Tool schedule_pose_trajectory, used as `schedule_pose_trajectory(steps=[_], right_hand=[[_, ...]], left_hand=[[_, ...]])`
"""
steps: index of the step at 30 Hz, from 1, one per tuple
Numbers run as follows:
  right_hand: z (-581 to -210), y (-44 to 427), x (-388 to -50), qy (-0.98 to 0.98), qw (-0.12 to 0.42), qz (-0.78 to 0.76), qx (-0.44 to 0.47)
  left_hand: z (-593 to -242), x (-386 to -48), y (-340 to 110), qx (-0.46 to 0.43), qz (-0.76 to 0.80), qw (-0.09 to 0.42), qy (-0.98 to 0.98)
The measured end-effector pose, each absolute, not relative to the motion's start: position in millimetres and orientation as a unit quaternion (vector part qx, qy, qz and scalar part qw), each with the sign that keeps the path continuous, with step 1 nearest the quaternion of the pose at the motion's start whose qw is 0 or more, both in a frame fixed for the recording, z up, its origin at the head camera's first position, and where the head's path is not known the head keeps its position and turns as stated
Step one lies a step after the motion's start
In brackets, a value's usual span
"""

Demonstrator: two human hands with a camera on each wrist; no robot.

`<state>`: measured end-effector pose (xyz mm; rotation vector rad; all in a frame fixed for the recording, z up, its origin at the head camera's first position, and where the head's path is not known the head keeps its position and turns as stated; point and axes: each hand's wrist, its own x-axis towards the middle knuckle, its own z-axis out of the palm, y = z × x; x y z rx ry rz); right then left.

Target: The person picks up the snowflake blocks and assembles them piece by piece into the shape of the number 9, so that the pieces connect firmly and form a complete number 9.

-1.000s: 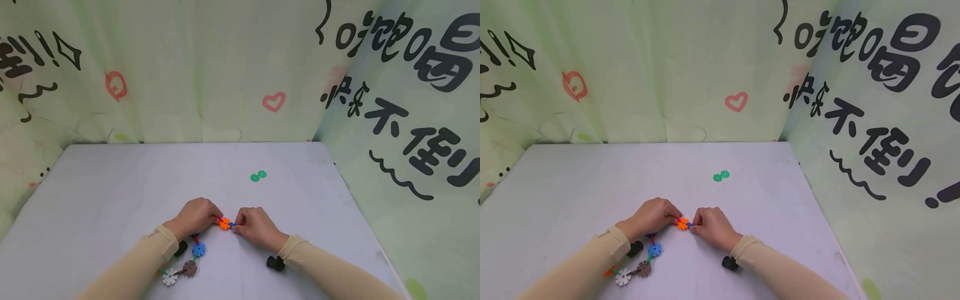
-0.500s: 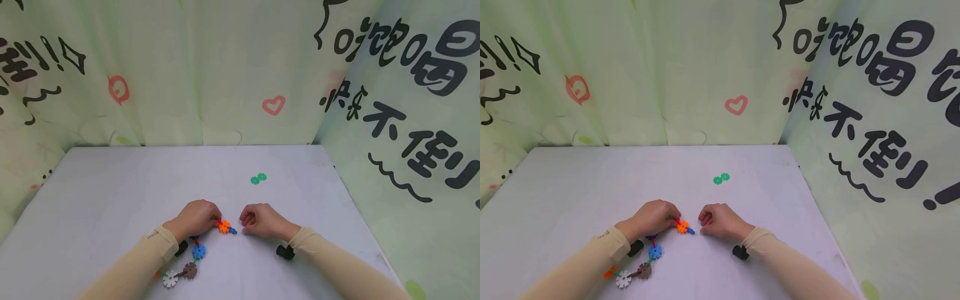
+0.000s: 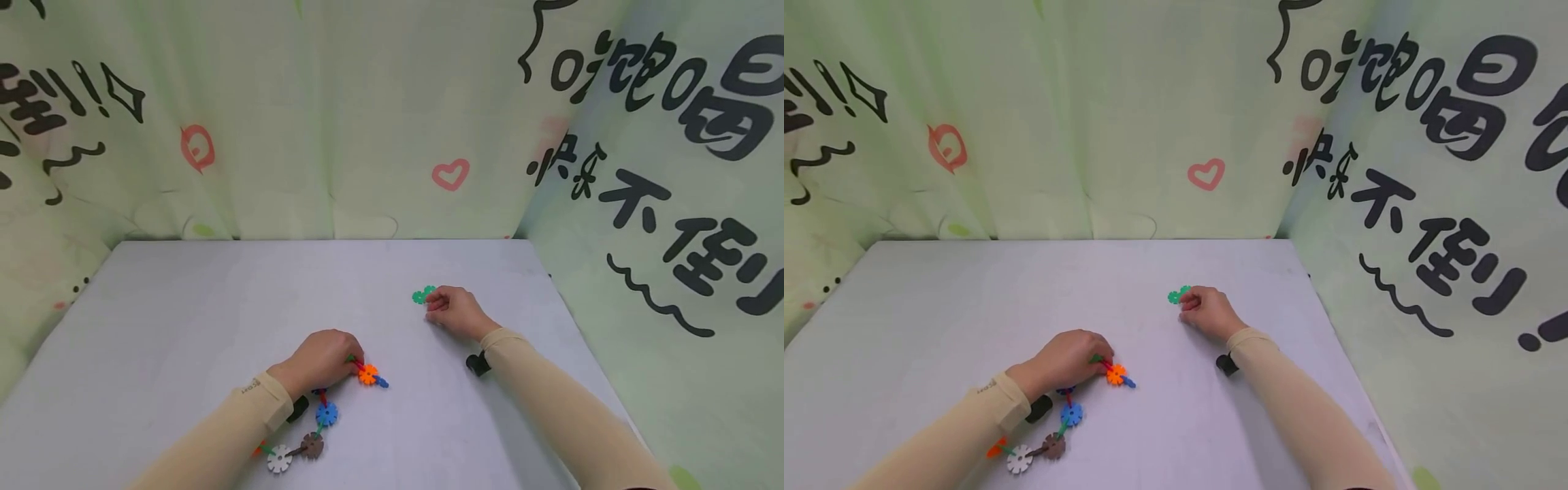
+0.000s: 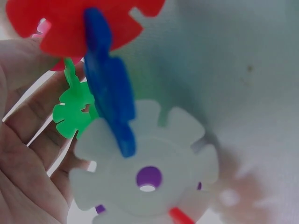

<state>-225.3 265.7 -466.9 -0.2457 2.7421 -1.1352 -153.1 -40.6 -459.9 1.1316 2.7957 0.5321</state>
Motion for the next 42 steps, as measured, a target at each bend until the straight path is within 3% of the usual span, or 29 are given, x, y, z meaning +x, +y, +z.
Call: schedule_pose_trajectory(steps=[6, 15, 27, 35, 42], right_hand=[[-469, 275, -242, 0.932, 0.060, -0.353, -0.058], [-467, 270, -255, 0.962, 0.076, -0.255, -0.063], [-469, 275, -254, 0.956, 0.065, -0.284, -0.040], [-467, 279, -230, 0.942, 0.050, -0.329, -0.046], [-459, 263, -179, 0.904, 0.101, -0.410, -0.063]], left_hand=[[-461, -153, -41, 0.369, 0.173, 0.035, 0.912], [-460, -153, -40, 0.369, 0.173, 0.042, 0.912], [-460, -153, -42, 0.371, 0.173, 0.042, 0.911], [-456, -151, -42, 0.374, 0.175, 0.048, 0.910], [-453, -150, -43, 0.370, 0.191, 0.063, 0.907]])
